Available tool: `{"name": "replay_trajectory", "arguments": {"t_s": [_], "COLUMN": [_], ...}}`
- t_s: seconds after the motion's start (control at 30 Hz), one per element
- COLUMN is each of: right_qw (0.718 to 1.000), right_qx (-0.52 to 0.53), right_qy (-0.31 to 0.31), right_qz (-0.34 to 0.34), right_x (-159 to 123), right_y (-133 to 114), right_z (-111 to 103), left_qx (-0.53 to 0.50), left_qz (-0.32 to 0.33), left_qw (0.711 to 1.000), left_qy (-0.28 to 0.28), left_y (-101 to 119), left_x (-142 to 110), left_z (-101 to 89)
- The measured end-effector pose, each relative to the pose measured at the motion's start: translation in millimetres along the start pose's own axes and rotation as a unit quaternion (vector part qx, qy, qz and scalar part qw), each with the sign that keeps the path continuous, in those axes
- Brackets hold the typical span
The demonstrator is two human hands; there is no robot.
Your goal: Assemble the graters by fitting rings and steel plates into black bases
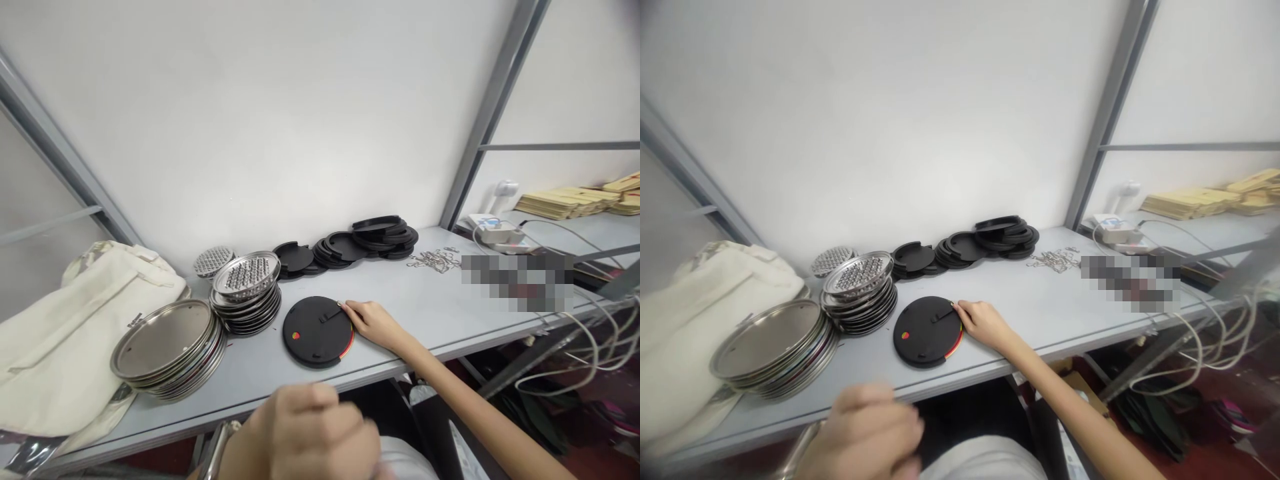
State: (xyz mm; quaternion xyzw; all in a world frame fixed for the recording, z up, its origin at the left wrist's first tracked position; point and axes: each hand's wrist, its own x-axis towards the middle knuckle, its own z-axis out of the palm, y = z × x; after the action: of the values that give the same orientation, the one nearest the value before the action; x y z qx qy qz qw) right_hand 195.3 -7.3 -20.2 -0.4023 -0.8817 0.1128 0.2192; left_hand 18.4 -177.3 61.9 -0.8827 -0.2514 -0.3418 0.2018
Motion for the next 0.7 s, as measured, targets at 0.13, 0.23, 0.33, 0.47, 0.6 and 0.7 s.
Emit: {"name": "replay_trajectory", "arguments": {"t_s": [0.13, 0.23, 0.33, 0.47, 0.6, 0.7], "right_qw": [1.0, 1.0, 1.0, 1.0, 0.999, 0.999], "right_qx": [0.008, 0.008, 0.005, 0.011, 0.027, 0.035], "right_qy": [0.0, -0.001, -0.002, -0.001, -0.003, -0.006], "right_qz": [0.006, 0.009, 0.012, 0.015, 0.019, 0.018], "right_x": [0, 0, 0, 1, 1, 1], "right_y": [-1, 0, 1, 2, 1, 0], "right_z": [0, 0, 1, 2, 1, 0], "left_qx": [0.025, 0.038, 0.038, 0.029, -0.015, -0.041], "left_qz": [-0.022, -0.144, -0.148, -0.145, -0.162, -0.171], "left_qw": [0.99, 0.95, 0.933, 0.925, 0.93, 0.931], "left_qy": [-0.134, -0.273, -0.326, -0.35, -0.331, -0.32], "left_y": [-50, -84, -106, -121, -127, -126], "left_x": [26, 30, 27, 24, 17, 12], "left_z": [32.0, 56.9, 81.2, 103.4, 107.5, 105.4]}}
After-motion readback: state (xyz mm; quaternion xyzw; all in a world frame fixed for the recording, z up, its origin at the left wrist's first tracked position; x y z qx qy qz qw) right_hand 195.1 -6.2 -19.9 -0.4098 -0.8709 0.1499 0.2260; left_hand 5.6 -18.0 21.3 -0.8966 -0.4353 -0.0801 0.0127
